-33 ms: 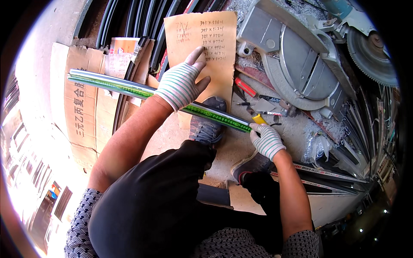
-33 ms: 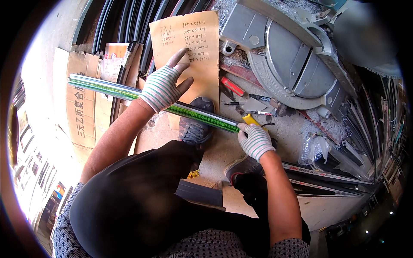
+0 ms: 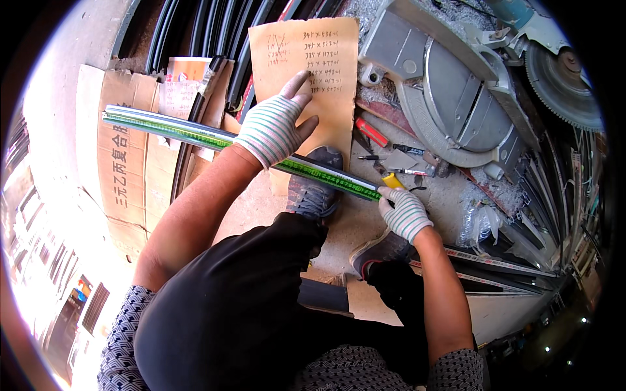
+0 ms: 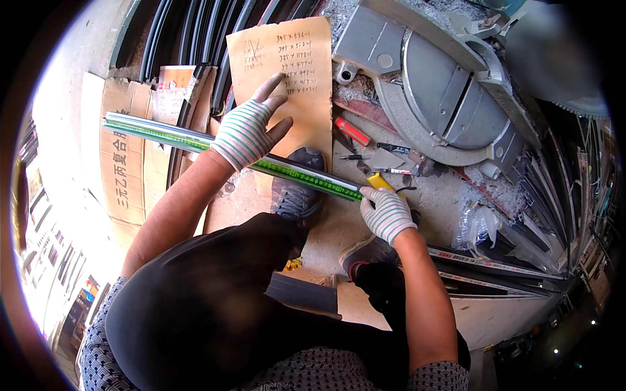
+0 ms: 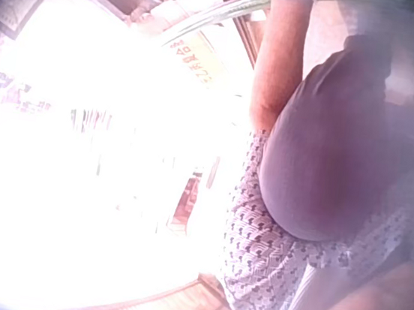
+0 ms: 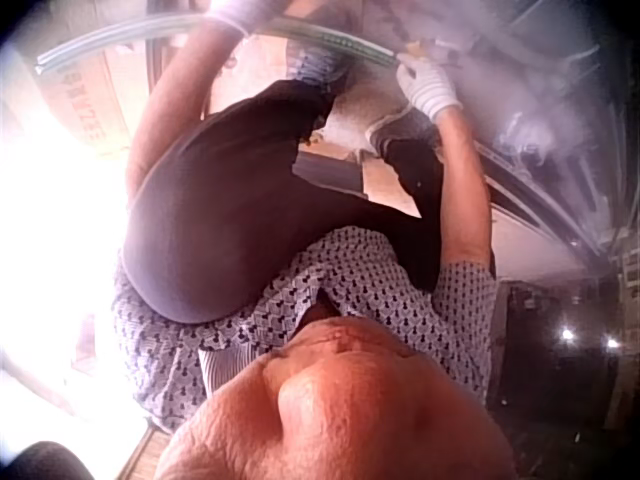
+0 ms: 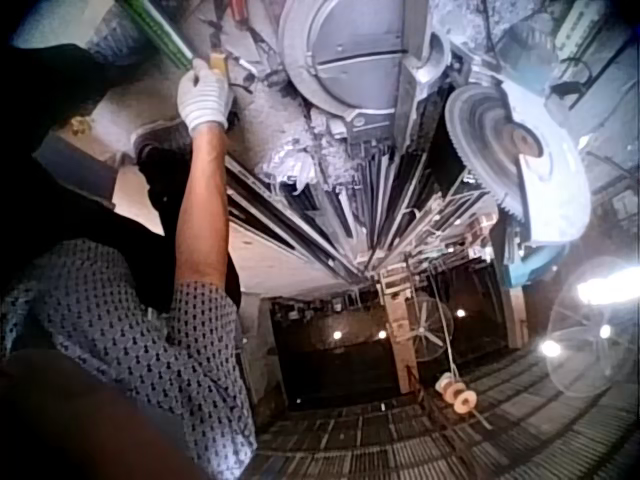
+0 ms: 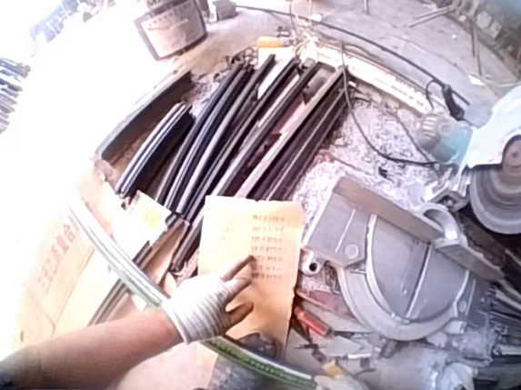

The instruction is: The person measures a long metal profile with a tape measure and marks the measurement with a marker. The person then uses a miter saw to cut the profile at the marked location.

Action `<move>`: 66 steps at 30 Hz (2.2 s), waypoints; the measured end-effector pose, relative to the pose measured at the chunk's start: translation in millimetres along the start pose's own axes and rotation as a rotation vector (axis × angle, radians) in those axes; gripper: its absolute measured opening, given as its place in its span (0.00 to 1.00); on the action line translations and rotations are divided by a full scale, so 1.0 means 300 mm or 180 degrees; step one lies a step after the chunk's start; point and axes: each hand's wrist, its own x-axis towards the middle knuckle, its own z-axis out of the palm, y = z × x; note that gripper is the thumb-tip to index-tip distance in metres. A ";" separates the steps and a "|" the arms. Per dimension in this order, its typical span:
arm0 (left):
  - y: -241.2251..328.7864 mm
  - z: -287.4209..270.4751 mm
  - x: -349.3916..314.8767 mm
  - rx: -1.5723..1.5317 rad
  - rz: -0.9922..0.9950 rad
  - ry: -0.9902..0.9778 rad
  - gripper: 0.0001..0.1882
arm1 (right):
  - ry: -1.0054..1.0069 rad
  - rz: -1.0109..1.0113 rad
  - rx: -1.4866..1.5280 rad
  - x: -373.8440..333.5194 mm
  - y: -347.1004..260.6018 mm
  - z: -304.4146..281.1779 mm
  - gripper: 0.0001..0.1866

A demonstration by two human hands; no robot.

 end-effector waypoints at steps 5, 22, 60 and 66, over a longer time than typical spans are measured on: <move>-0.001 -0.001 0.004 -0.0026 0.0006 -0.0028 0.22 | -0.0014 -0.0012 -0.0023 0.000 0.004 -0.001 0.18; 0.001 -0.004 -0.002 -0.0034 0.0082 0.0077 0.21 | -0.0008 0.0028 -0.0037 -0.001 0.003 0.001 0.19; -0.001 0.005 -0.003 -0.0062 0.0090 0.0133 0.21 | 0.0037 -0.0036 0.0002 0.000 0.004 0.002 0.18; -0.006 0.006 -0.003 -0.0062 0.0102 0.0150 0.21 | -0.0027 -0.0013 -0.0044 0.003 -0.003 -0.003 0.18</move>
